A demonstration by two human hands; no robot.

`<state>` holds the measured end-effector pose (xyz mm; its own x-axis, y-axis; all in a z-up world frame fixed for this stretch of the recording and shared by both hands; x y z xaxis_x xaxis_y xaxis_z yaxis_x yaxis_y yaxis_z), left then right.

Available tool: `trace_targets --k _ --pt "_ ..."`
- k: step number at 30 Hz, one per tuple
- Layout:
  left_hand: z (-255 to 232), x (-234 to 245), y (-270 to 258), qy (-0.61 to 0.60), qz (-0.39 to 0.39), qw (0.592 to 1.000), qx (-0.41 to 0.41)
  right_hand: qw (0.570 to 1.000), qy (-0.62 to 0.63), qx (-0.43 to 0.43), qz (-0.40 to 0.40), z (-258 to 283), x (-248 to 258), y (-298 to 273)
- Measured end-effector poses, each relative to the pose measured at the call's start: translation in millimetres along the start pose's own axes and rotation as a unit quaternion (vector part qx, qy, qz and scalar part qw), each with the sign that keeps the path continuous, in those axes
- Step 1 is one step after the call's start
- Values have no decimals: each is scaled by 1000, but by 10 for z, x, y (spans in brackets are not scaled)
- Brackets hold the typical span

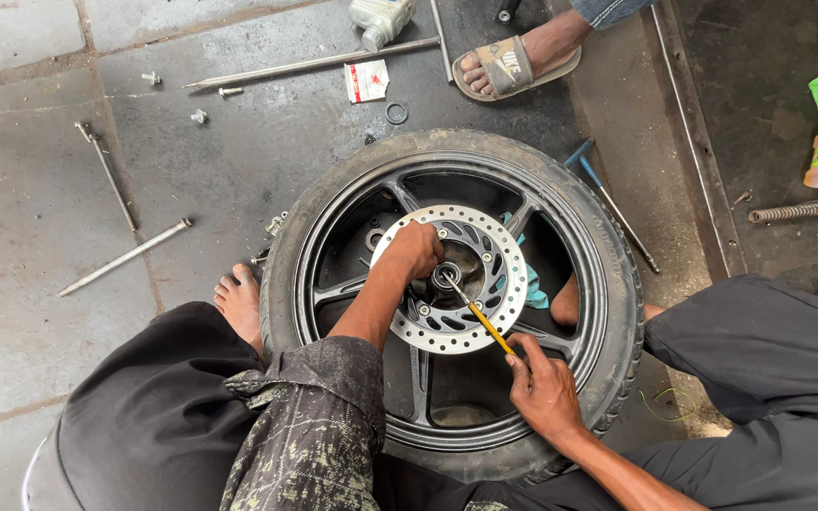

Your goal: The person works on a motorcycle wheel, handling a small axle and using a screwdriver to adjust components near the brake disc.

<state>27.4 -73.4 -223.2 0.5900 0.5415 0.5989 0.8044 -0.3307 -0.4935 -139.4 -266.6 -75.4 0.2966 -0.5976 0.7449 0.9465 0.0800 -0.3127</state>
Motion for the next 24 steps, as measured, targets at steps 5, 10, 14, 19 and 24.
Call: trace_targets --k 5,10,14,19,24 --pt "-33 60 -63 -5 -4 1000 5 1000 -11 6 12 26 39 44" --pt "-104 111 -59 14 -11 1000 -18 997 3 -6 83 28 157 220" --pt "-96 99 -32 8 -12 1000 -13 972 -180 42 143 31 440 485" --pt "-93 96 -11 10 2 1000 4 911 -358 154 132 44 657 1215" --pt "-111 114 -22 7 12 1000 8 917 -310 212 137 162 724 1653"
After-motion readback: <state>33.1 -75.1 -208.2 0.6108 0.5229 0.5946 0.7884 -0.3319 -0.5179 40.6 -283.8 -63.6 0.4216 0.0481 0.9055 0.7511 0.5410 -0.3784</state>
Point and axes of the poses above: each hand's wrist, its own y-axis towards the middle knuckle, its own x-axis out of the back of the hand, z = x × y, the point moved 8 cm from there along y, towards the middle knuckle, and after that the axes turned 1 degree about z, right-handed, at the moved point
